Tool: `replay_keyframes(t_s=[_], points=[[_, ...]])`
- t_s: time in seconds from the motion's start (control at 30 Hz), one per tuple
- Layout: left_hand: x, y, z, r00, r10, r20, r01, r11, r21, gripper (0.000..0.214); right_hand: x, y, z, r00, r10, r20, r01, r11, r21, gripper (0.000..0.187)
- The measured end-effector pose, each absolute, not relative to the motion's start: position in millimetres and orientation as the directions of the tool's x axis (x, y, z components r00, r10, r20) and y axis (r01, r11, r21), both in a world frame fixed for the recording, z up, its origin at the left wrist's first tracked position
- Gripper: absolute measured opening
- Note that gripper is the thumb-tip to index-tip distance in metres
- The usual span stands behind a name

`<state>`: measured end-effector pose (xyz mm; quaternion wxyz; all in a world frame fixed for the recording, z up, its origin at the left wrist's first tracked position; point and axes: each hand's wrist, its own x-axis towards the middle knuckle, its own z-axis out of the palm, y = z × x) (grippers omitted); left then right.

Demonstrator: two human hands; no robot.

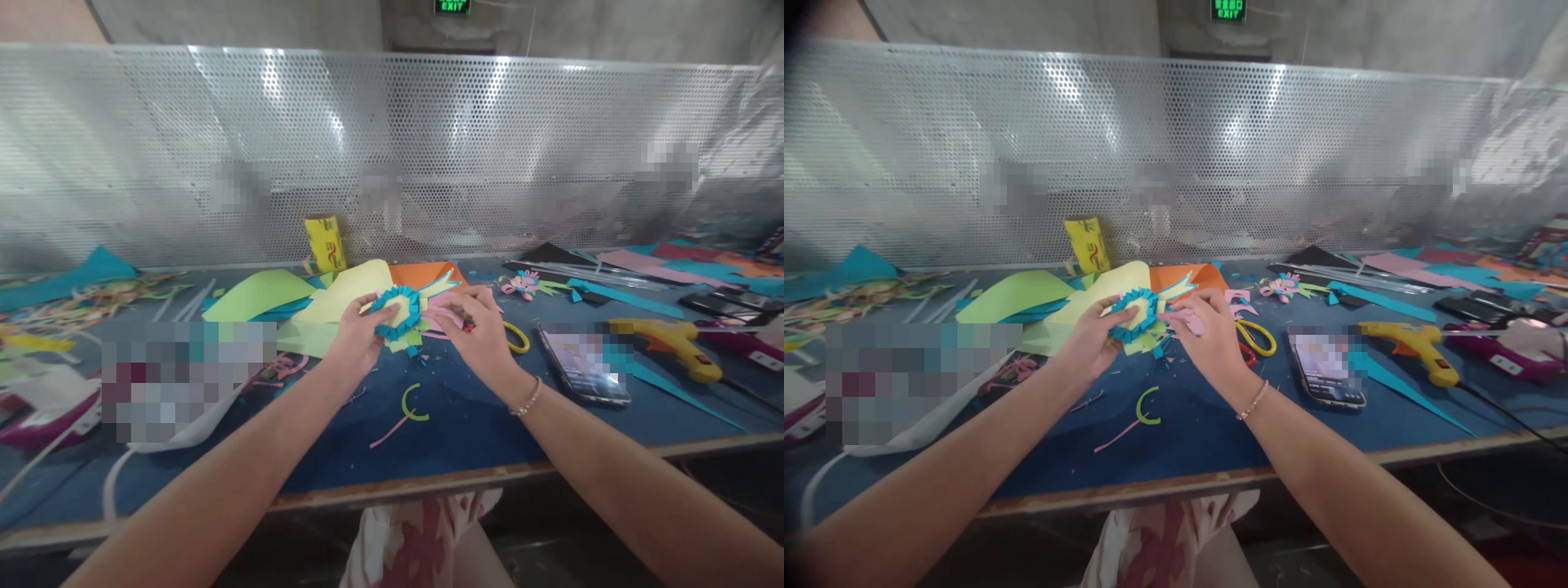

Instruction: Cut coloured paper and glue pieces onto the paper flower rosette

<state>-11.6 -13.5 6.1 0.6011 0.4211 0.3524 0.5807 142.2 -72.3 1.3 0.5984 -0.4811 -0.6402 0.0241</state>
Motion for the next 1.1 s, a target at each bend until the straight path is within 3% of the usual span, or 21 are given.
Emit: replay_keyframes(t_s=[0.1, 0.3, 1.1], points=[[-10.7, -15.0, 5.8, 0.111, 0.993, 0.042, -0.419, 0.008, 0.908, 0.040, 142.0, -72.6, 1.8, 0.127, 0.577, 0.807, 0.654, 0.563, -0.505, 0.011], [-9.3, -15.9, 5.9, 0.144, 0.990, -0.008, -0.444, 0.072, 0.893, 0.044, 142.5, -67.8, -4.4, 0.063, 0.558, 0.827, 0.690, 0.574, -0.440, 0.017], [-8.6, -19.7, 10.7, 0.148, 0.989, -0.017, -0.413, 0.078, 0.907, 0.041, 139.1, -73.0, -3.1, 0.043, 0.636, 0.771, 0.620, 0.588, -0.520, 0.026]])
